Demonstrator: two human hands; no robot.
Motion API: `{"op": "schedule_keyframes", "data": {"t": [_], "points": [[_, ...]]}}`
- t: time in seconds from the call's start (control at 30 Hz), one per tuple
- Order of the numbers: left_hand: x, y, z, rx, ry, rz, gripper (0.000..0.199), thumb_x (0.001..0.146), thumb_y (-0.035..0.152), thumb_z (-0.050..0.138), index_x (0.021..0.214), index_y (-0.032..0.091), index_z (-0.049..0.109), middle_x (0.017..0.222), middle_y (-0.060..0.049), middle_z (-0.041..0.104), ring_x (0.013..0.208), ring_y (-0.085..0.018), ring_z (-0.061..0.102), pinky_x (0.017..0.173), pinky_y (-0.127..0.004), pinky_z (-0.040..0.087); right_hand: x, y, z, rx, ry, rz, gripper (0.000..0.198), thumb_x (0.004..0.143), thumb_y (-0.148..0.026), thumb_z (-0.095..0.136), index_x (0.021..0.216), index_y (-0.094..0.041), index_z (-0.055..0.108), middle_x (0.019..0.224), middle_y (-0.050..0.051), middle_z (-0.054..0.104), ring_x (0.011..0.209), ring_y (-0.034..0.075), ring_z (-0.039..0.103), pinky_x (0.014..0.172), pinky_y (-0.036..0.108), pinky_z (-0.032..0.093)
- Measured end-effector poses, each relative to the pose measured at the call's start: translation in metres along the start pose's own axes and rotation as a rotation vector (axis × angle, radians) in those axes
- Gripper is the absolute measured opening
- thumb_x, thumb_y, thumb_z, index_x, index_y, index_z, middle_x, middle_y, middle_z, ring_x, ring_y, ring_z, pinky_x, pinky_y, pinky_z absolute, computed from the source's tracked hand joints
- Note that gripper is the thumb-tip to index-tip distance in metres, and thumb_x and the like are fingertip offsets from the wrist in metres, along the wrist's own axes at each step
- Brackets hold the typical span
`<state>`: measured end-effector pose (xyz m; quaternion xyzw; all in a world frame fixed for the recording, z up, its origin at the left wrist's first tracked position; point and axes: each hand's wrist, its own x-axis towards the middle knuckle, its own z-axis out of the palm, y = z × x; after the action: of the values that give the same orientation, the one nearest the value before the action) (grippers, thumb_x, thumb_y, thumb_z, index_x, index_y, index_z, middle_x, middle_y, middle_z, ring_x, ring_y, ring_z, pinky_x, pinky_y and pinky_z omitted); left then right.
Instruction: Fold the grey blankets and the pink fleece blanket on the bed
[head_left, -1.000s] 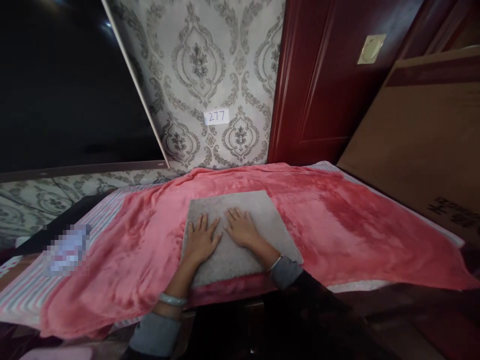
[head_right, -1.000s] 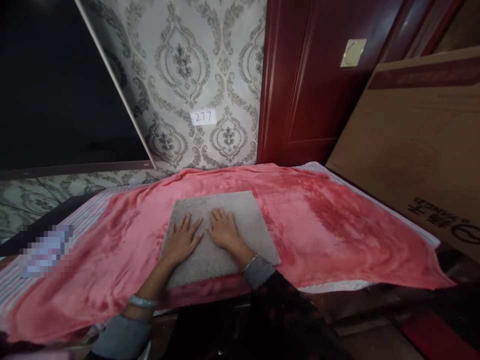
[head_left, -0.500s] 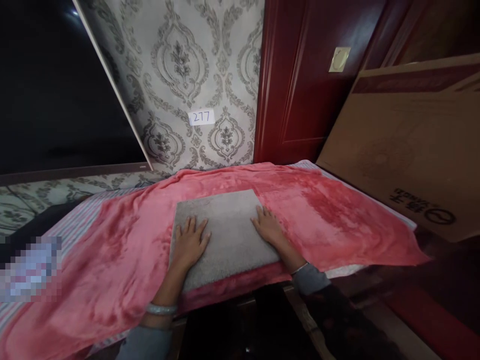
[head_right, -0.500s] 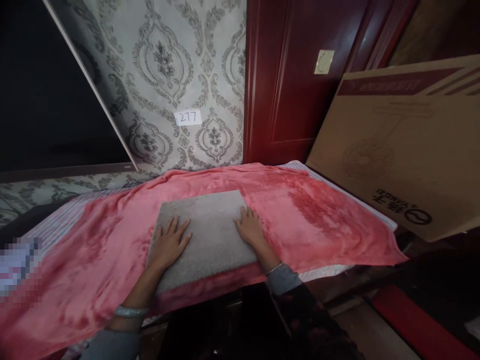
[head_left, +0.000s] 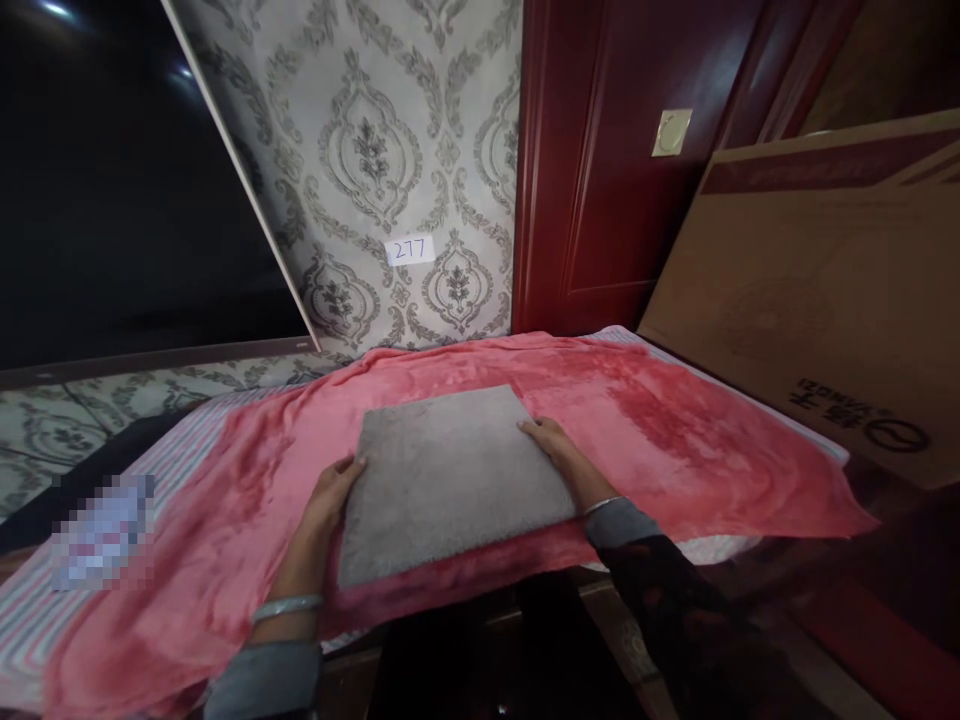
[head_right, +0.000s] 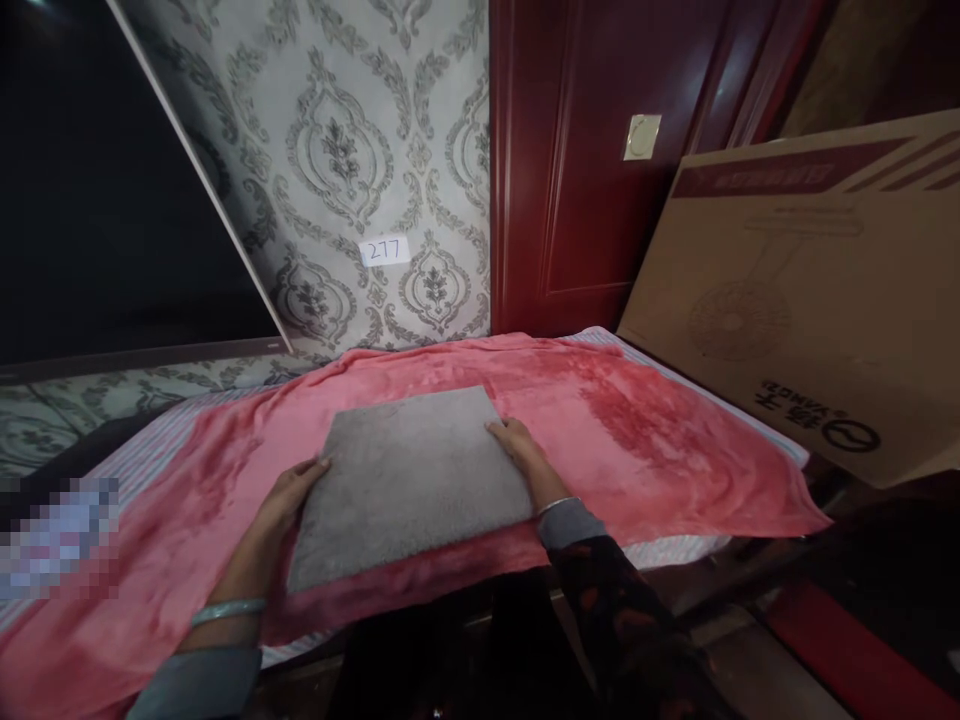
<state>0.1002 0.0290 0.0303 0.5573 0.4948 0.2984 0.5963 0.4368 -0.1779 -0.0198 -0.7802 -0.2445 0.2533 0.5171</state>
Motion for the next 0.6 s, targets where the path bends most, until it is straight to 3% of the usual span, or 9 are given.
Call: {"op": "schedule_keyframes", "data": {"t": [0.07,0.2,0.43,0.6], "points": [[0.001,0.002,0.000,0.019,-0.085,-0.047,0.031,0.070,0.029,0.081,0.091,0.009,0.071,0.075,-0.010,0.074,0.061,-0.020,0.069,0.057,-0.027,0.054,0.000,0.003,0.002,0.049,0.001,0.007,0.032,0.080,-0.042,0.072,0.091,-0.011,0.071,0.070,0.005,0.068,0.063,0.019,0.062,0.059,0.026,0.047],[0.004,0.002,0.006,0.086,-0.067,-0.032,0.021,0.071,0.027,0.078,0.079,0.011,0.068,0.065,-0.008,0.072,0.050,-0.019,0.064,0.049,-0.027,0.050,-0.001,0.006,0.003,0.103,0.017,0.029,0.030,0.078,-0.042,0.074,0.084,-0.012,0.070,0.064,0.003,0.064,0.061,0.018,0.060,0.058,0.025,0.044],[0.005,-0.002,0.007,0.085,-0.049,0.014,0.009,0.078,0.020,0.070,0.078,0.012,0.067,0.063,-0.007,0.071,0.052,-0.019,0.065,0.051,-0.026,0.050,-0.007,0.000,0.004,0.123,0.044,0.062,0.021,0.081,-0.035,0.069,0.077,-0.014,0.069,0.063,0.002,0.063,0.058,0.017,0.057,0.054,0.024,0.040],[0.007,-0.003,0.007,0.065,-0.047,-0.008,0.012,0.076,0.021,0.072,0.082,0.012,0.070,0.064,-0.008,0.072,0.055,-0.021,0.068,0.053,-0.028,0.053,-0.010,-0.004,0.005,0.191,-0.002,0.091,0.021,0.083,-0.034,0.066,0.080,-0.014,0.068,0.068,0.003,0.065,0.060,0.017,0.058,0.054,0.024,0.042]]}}
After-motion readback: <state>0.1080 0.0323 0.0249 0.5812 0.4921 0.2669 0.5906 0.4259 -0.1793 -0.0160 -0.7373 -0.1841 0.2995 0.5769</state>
